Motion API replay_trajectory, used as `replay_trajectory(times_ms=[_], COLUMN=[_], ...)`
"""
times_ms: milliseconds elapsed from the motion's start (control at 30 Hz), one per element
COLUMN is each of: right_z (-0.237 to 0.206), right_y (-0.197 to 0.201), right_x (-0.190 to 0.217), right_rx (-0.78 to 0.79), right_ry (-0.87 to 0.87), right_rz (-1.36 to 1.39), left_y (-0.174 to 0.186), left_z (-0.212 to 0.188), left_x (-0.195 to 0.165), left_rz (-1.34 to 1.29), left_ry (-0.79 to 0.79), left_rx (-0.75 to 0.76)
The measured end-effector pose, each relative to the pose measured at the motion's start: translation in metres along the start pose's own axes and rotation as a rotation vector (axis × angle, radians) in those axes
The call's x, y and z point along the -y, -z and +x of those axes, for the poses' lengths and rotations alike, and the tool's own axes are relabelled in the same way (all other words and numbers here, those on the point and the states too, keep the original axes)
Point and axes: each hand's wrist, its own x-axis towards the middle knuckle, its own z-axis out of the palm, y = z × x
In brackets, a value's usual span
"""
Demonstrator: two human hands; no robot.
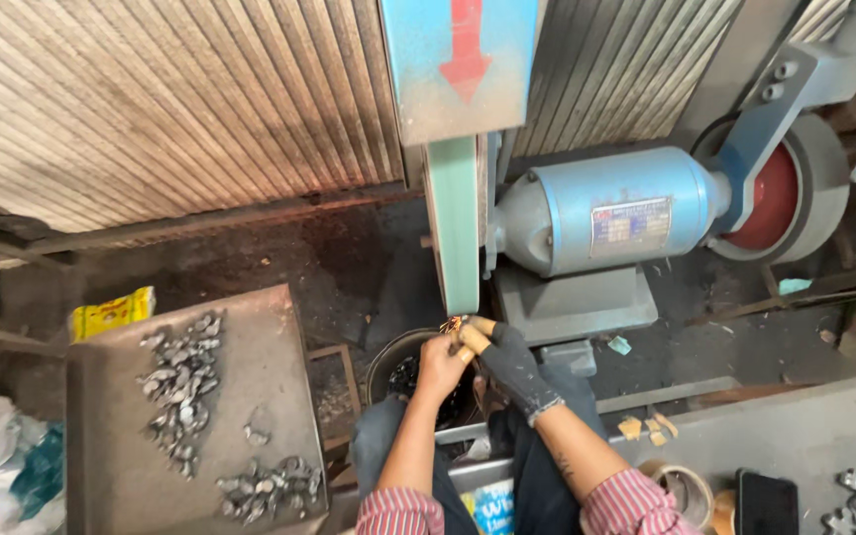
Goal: The person sits on the floor at a belt sander and grinds small metal workpieces against the moving belt, producing sparks. They hold each piece with both hands, grind its edges, then place the finished piece onto a metal tray with a pile of similar ground pieces.
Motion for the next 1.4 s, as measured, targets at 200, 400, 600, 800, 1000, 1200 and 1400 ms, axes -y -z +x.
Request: replay_trajectory(times_ms=[200,400,600,800,1000,1200,1400], right_z=[0.014,-0.006,-0.018,-0.008,0.006,0.001,-0.026], right_y=[-0.011,-0.022,-0.018,-0.018,-0.040,-0.044,-0.044], right_x=[-0.016,-0.009,-0.021,-0.025,-0.009,0.010,0.020], right_rx=[-0.106,-0.274,-0.122,0.041,0.302,0.525,0.101], right_ry=[-0.036,0.116,-0.077,-0.256,-0.104,0.149,-0.207], right_rz=[-0.233,-0.324,0.201,0.616,0.920,0.468,-0.730], left_y=[-0.002,-0.002,-0.002,0.002,0.001,0.037,0.174], left_z=[0.010,-0.007,-0.050,-0.030,0.023,0.005,-0.076], left_x=[0.017,0.006,-0.005,0.016,0.004,0.002,0.036], left_rz=[-0.351,0.125,-0.899,-0.575,-0.653,-0.738,0.814], left_ry=[0.178,-0.381,0.334,0.196,0.143,0.056,0.059], left_rx=[0.124,-0.173,0.099,-0.185,-0.381,-0.335,-0.266])
